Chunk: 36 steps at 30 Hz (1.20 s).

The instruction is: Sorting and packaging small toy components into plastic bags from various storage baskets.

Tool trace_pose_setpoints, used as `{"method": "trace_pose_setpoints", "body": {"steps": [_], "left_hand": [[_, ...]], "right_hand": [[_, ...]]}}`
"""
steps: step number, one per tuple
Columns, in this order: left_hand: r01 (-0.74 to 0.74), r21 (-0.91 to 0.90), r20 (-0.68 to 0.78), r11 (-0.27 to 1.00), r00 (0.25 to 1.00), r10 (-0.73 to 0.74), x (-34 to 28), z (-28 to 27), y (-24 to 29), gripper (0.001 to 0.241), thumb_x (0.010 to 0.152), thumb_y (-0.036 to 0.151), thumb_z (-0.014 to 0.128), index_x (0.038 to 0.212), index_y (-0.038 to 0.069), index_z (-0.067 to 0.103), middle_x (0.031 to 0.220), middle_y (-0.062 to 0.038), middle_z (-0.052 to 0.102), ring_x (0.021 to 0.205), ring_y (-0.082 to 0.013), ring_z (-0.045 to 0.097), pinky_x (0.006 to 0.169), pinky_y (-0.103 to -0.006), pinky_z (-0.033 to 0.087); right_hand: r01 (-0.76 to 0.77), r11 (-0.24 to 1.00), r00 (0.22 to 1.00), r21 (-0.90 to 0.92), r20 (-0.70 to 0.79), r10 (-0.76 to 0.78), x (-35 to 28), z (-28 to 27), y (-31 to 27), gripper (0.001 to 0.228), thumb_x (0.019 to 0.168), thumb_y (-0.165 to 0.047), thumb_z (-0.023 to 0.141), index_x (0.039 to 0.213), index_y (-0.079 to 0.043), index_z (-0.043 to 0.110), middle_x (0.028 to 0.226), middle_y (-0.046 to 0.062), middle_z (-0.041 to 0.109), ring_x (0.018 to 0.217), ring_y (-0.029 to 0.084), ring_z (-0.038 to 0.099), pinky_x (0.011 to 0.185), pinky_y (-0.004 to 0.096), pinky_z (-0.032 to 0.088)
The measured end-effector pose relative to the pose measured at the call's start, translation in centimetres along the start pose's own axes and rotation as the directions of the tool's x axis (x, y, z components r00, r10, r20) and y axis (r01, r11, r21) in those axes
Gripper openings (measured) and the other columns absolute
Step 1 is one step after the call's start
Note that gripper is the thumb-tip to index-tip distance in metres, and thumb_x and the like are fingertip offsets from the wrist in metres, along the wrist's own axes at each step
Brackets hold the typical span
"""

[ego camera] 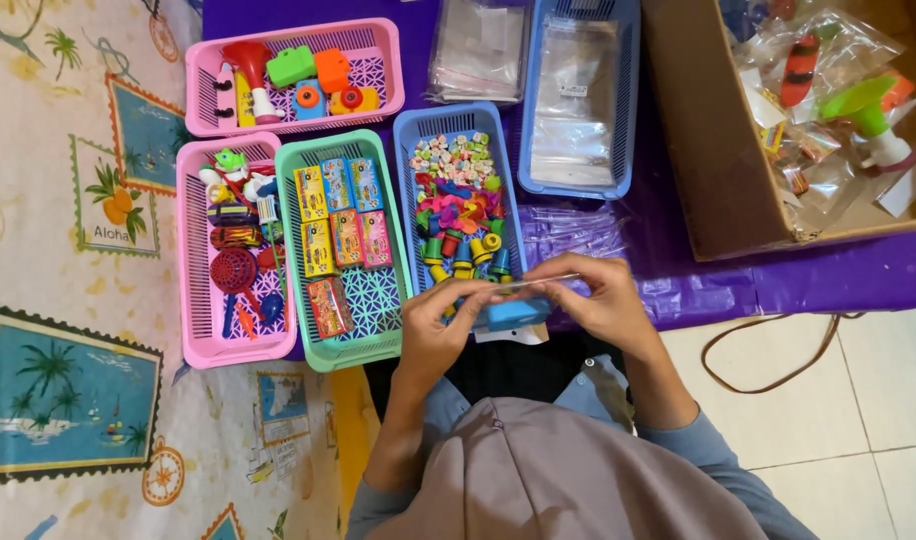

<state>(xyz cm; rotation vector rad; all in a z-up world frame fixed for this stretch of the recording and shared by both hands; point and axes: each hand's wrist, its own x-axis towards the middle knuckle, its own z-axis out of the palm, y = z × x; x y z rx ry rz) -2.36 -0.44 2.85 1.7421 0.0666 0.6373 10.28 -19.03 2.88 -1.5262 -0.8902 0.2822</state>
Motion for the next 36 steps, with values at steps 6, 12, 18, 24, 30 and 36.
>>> {"method": "trace_pose_setpoints", "body": {"steps": [6, 12, 18, 24, 30, 36], "left_hand": [[-0.01, -0.06, 0.047, 0.998, 0.999, 0.013, 0.5, 0.1, 0.8, 0.021, 0.089, 0.005, 0.079, 0.111, 0.008, 0.079, 0.095, -0.009, 0.081, 0.092, -0.0253, 0.077, 0.081, -0.0365, 0.06], [0.094, -0.031, 0.063, 0.995, 0.994, -0.092, -0.4, 0.4, -0.8, 0.016, 0.098, 0.004, 0.065, 0.105, 0.006, 0.08, 0.086, -0.009, 0.082, 0.086, -0.0259, 0.078, 0.077, -0.0377, 0.062], [0.112, -0.023, 0.026, 0.993, 0.993, -0.111, -0.9, 0.4, -2.3, 0.015, 0.098, 0.007, 0.067, 0.102, 0.005, 0.081, 0.082, -0.013, 0.08, 0.078, -0.0223, 0.077, 0.065, -0.0332, 0.062], [0.15, -0.186, -0.062, 0.971, 0.984, -0.164, -0.2, 0.6, -1.9, 0.022, 0.105, 0.01, 0.057, 0.103, 0.001, 0.077, 0.084, -0.014, 0.081, 0.075, -0.0128, 0.074, 0.068, -0.0272, 0.061], [0.303, -0.381, -0.079, 0.873, 0.93, -0.358, 0.1, 1.6, -2.5, 0.025, 0.106, 0.019, 0.057, 0.111, -0.001, 0.071, 0.099, -0.023, 0.079, 0.085, -0.0288, 0.079, 0.069, -0.0288, 0.063], [0.237, -0.407, -0.026, 0.882, 0.962, -0.271, 0.8, 2.5, -1.8, 0.034, 0.104, 0.015, 0.059, 0.132, -0.005, 0.06, 0.121, -0.025, 0.072, 0.107, -0.0333, 0.072, 0.085, -0.0396, 0.062]], "right_hand": [[0.037, 0.998, 0.998, -0.06, -0.051, -0.04, -0.2, 0.1, 0.4, 0.008, 0.087, -0.002, 0.077, 0.093, -0.006, 0.081, 0.074, 0.007, 0.079, 0.071, 0.016, 0.076, 0.071, 0.03, 0.058], [-0.048, 0.998, 0.998, 0.044, 0.044, 0.047, -0.2, -0.1, -0.6, 0.032, 0.096, 0.007, 0.059, 0.124, -0.001, 0.073, 0.094, 0.014, 0.08, 0.087, 0.017, 0.073, 0.083, 0.039, 0.059], [-0.042, 0.998, 0.998, 0.04, 0.054, 0.039, 0.1, 0.3, -0.9, 0.043, 0.097, 0.012, 0.052, 0.136, 0.001, 0.065, 0.089, 0.018, 0.08, 0.083, 0.022, 0.076, 0.083, 0.04, 0.06], [-0.038, 0.995, 0.996, 0.091, 0.089, 0.03, 0.0, 0.0, -0.5, 0.073, 0.093, 0.0, 0.068, 0.157, 0.0, 0.032, 0.117, 0.022, 0.074, 0.098, 0.031, 0.075, 0.088, 0.046, 0.059], [-0.176, 0.984, 0.96, 0.014, 0.225, 0.169, -1.0, -0.1, -1.4, 0.101, 0.08, 0.002, 0.08, 0.162, -0.005, 0.022, 0.125, 0.022, 0.071, 0.105, 0.033, 0.072, 0.087, 0.049, 0.061], [-0.175, 0.983, 0.984, -0.046, -0.036, 0.174, -1.5, -2.7, -1.9, 0.091, 0.08, 0.007, 0.078, 0.159, -0.007, 0.033, 0.122, 0.018, 0.072, 0.103, 0.033, 0.074, 0.086, 0.045, 0.063]]}}
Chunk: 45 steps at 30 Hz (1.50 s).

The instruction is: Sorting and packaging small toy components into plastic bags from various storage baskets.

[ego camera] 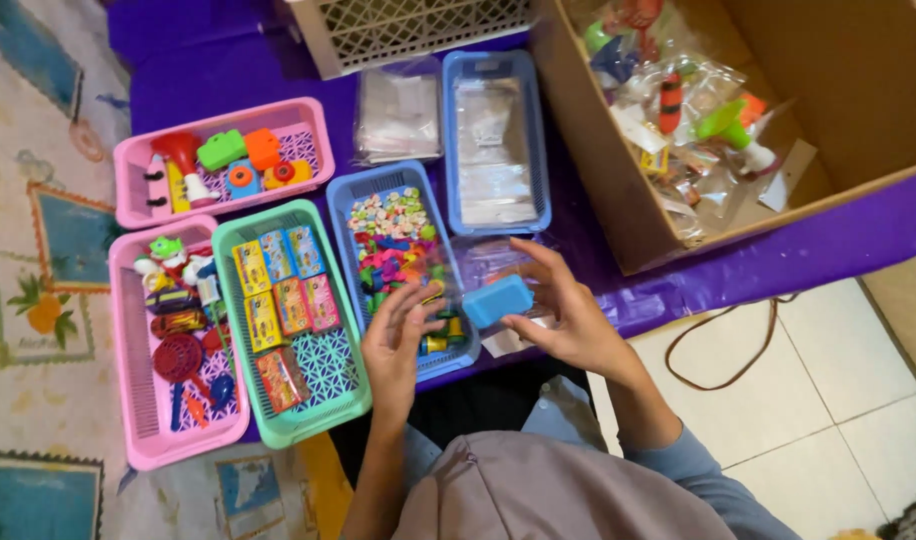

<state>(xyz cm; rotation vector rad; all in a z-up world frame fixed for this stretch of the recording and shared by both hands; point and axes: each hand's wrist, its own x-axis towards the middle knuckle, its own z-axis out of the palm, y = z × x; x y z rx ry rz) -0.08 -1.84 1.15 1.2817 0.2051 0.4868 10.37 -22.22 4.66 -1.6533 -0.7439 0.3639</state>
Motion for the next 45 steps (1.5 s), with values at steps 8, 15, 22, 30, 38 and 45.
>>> {"method": "trace_pose_setpoints", "body": {"steps": [8, 15, 22, 30, 38, 45], "left_hand": [[0.03, 0.112, -0.047, 0.993, 0.999, -0.025, 0.5, 0.2, 0.0, 0.039, 0.102, 0.023, 0.056, 0.134, 0.0, 0.06, 0.123, -0.019, 0.072, 0.108, -0.0305, 0.075, 0.081, -0.0338, 0.066], [0.118, 0.155, -0.076, 0.981, 0.991, -0.107, 0.6, 0.9, 0.4, 0.036, 0.101, 0.02, 0.055, 0.131, 0.002, 0.062, 0.124, -0.018, 0.072, 0.107, -0.0288, 0.076, 0.079, -0.0328, 0.066], [0.115, 0.185, -0.082, 0.976, 0.991, -0.102, 0.6, 0.5, 0.0, 0.032, 0.103, 0.019, 0.053, 0.128, 0.003, 0.063, 0.126, -0.016, 0.071, 0.108, -0.0283, 0.075, 0.078, -0.0331, 0.065], [0.063, 0.168, -0.092, 0.984, 0.995, -0.048, 0.5, -0.7, -0.5, 0.029, 0.104, 0.018, 0.052, 0.124, 0.001, 0.065, 0.124, -0.016, 0.071, 0.107, -0.0278, 0.075, 0.078, -0.0325, 0.065], [0.019, 0.148, -0.196, 0.989, 0.981, 0.011, 0.0, -2.6, -0.4, 0.028, 0.104, 0.02, 0.054, 0.118, 0.0, 0.067, 0.118, -0.017, 0.073, 0.106, -0.0267, 0.075, 0.075, -0.0319, 0.066], [-0.009, 0.089, -0.285, 0.996, 0.958, 0.034, -0.3, -3.7, -1.7, 0.026, 0.105, 0.013, 0.053, 0.118, -0.004, 0.067, 0.113, -0.022, 0.073, 0.101, -0.0305, 0.073, 0.074, -0.035, 0.062]], "right_hand": [[0.286, 0.944, 0.826, 0.166, -0.542, -0.155, -0.2, -4.6, -4.8, 0.057, 0.093, 0.0, 0.071, 0.125, -0.022, 0.028, 0.125, 0.028, 0.056, 0.099, 0.033, 0.068, 0.06, 0.035, 0.064], [0.4, 0.896, 0.681, 0.192, -0.716, -0.151, -0.6, -9.4, -4.8, 0.068, 0.103, -0.035, 0.063, 0.156, -0.015, 0.026, 0.153, 0.021, 0.042, 0.137, 0.035, 0.056, 0.117, 0.047, 0.052], [0.241, 0.962, 0.829, 0.126, -0.542, -0.137, -0.9, -9.5, -3.2, 0.064, 0.109, -0.035, 0.049, 0.16, -0.01, 0.02, 0.171, 0.016, 0.016, 0.16, 0.038, 0.026, 0.124, 0.049, 0.037], [0.204, 0.977, 0.934, 0.067, -0.312, -0.173, 2.5, -5.4, -4.0, 0.033, 0.109, -0.02, 0.051, 0.139, -0.005, 0.052, 0.156, 0.017, 0.046, 0.141, 0.027, 0.053, 0.116, 0.043, 0.051], [0.199, 0.882, 0.98, -0.426, 0.084, -0.181, 11.0, 1.3, 1.8, 0.031, 0.105, -0.022, 0.056, 0.129, -0.009, 0.067, 0.133, 0.012, 0.069, 0.129, 0.029, 0.062, 0.11, 0.043, 0.045], [0.361, 0.7, 0.925, -0.616, 0.143, -0.352, 19.7, 4.9, 9.0, 0.03, 0.091, -0.006, 0.067, 0.12, -0.003, 0.072, 0.117, 0.019, 0.071, 0.114, 0.039, 0.065, 0.097, 0.047, 0.054]]}}
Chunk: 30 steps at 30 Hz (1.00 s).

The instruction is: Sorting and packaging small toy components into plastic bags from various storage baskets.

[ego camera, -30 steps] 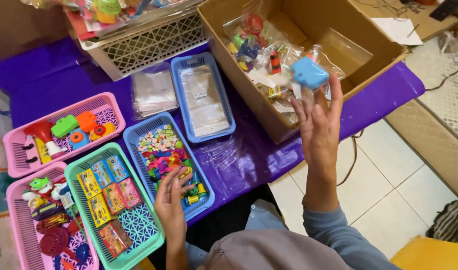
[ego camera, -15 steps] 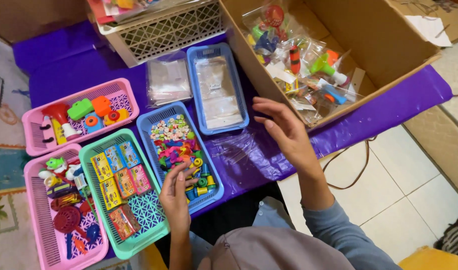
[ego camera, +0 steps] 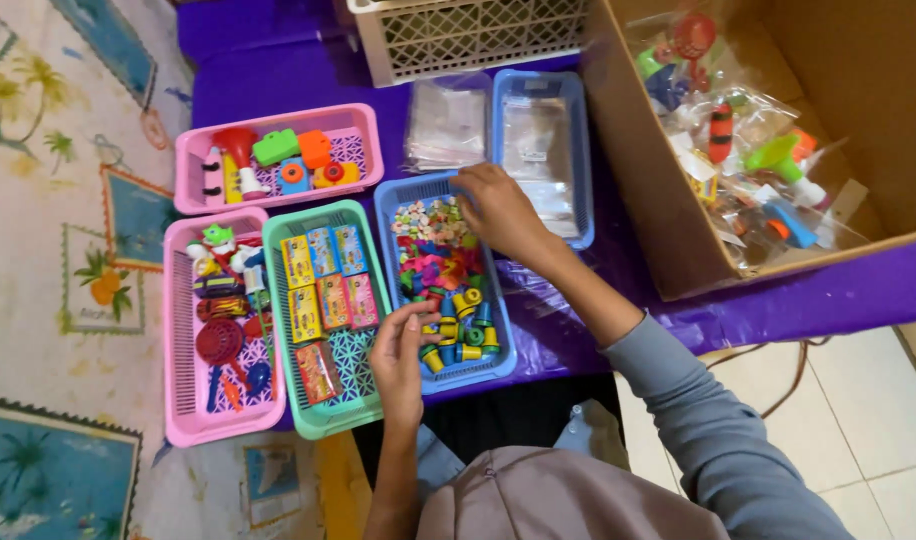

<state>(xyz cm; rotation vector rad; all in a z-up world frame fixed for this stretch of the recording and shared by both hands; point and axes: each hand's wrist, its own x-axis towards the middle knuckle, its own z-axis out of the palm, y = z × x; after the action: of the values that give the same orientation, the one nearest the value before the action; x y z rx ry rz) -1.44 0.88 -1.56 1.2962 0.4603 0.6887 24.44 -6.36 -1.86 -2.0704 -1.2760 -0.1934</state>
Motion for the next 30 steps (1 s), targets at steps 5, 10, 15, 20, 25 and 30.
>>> {"method": "trace_pose_setpoints", "body": {"steps": [5, 10, 15, 20, 25, 30], "left_hand": [[0.049, -0.004, 0.055, 0.999, 0.997, -0.049, 0.0, -0.4, -0.5, 0.026, 0.106, 0.016, 0.053, 0.118, -0.001, 0.069, 0.115, -0.02, 0.074, 0.102, -0.0272, 0.072, 0.076, -0.0322, 0.061], [-0.014, 0.136, 0.119, 0.991, 0.993, -0.003, 0.0, -0.5, -0.8, 0.025, 0.106, 0.016, 0.055, 0.118, 0.0, 0.07, 0.113, -0.018, 0.073, 0.101, -0.0274, 0.073, 0.076, -0.0333, 0.062], [-0.067, 0.238, 0.158, 0.969, 0.987, 0.03, 0.2, -0.6, -1.7, 0.023, 0.105, 0.017, 0.058, 0.119, 0.006, 0.073, 0.105, -0.013, 0.073, 0.099, -0.0268, 0.075, 0.075, -0.0317, 0.064], [-0.083, 0.281, 0.212, 0.956, 0.977, 0.023, 0.1, -0.8, -1.9, 0.024, 0.107, 0.018, 0.056, 0.12, 0.007, 0.072, 0.11, -0.015, 0.069, 0.101, -0.0299, 0.073, 0.079, -0.0358, 0.062], [-0.084, 0.3, 0.219, 0.95, 0.976, 0.017, 0.3, -0.9, -1.7, 0.024, 0.107, 0.022, 0.056, 0.12, 0.01, 0.073, 0.112, -0.013, 0.069, 0.102, -0.0301, 0.073, 0.079, -0.0365, 0.06], [-0.085, 0.304, 0.222, 0.949, 0.975, 0.016, 0.0, -0.8, -1.1, 0.024, 0.107, 0.018, 0.054, 0.119, 0.008, 0.073, 0.109, -0.015, 0.07, 0.098, -0.0302, 0.074, 0.074, -0.0369, 0.061]], "right_hand": [[0.011, 0.921, 0.999, -0.389, -0.039, -0.029, 2.5, 3.7, 2.1, 0.023, 0.087, -0.014, 0.067, 0.109, -0.012, 0.075, 0.095, 0.005, 0.068, 0.094, 0.027, 0.063, 0.076, 0.04, 0.05], [0.003, 0.903, 0.999, -0.429, -0.041, -0.023, 3.9, 5.1, 3.3, 0.029, 0.088, -0.008, 0.069, 0.116, -0.009, 0.074, 0.096, 0.006, 0.062, 0.091, 0.025, 0.055, 0.075, 0.038, 0.04], [-0.041, 0.893, 0.994, -0.448, -0.106, -0.008, 4.7, 5.5, 3.1, 0.027, 0.089, -0.008, 0.071, 0.116, -0.01, 0.072, 0.102, 0.008, 0.062, 0.098, 0.026, 0.056, 0.081, 0.04, 0.04], [-0.053, 0.911, 0.998, -0.409, -0.06, 0.031, 5.1, 6.7, 5.6, 0.014, 0.094, -0.016, 0.072, 0.107, -0.012, 0.071, 0.094, 0.007, 0.065, 0.101, 0.029, 0.06, 0.086, 0.049, 0.04], [-0.019, 0.941, 0.994, -0.338, -0.104, -0.017, 5.2, 5.8, 5.8, 0.007, 0.088, -0.01, 0.074, 0.087, -0.012, 0.068, 0.079, 0.004, 0.064, 0.086, 0.028, 0.063, 0.08, 0.042, 0.043], [-0.031, 0.982, 0.99, -0.184, -0.142, 0.005, 4.4, 3.4, 3.9, 0.015, 0.086, -0.009, 0.076, 0.089, -0.016, 0.063, 0.081, 0.002, 0.067, 0.082, 0.029, 0.066, 0.074, 0.043, 0.048]]}}
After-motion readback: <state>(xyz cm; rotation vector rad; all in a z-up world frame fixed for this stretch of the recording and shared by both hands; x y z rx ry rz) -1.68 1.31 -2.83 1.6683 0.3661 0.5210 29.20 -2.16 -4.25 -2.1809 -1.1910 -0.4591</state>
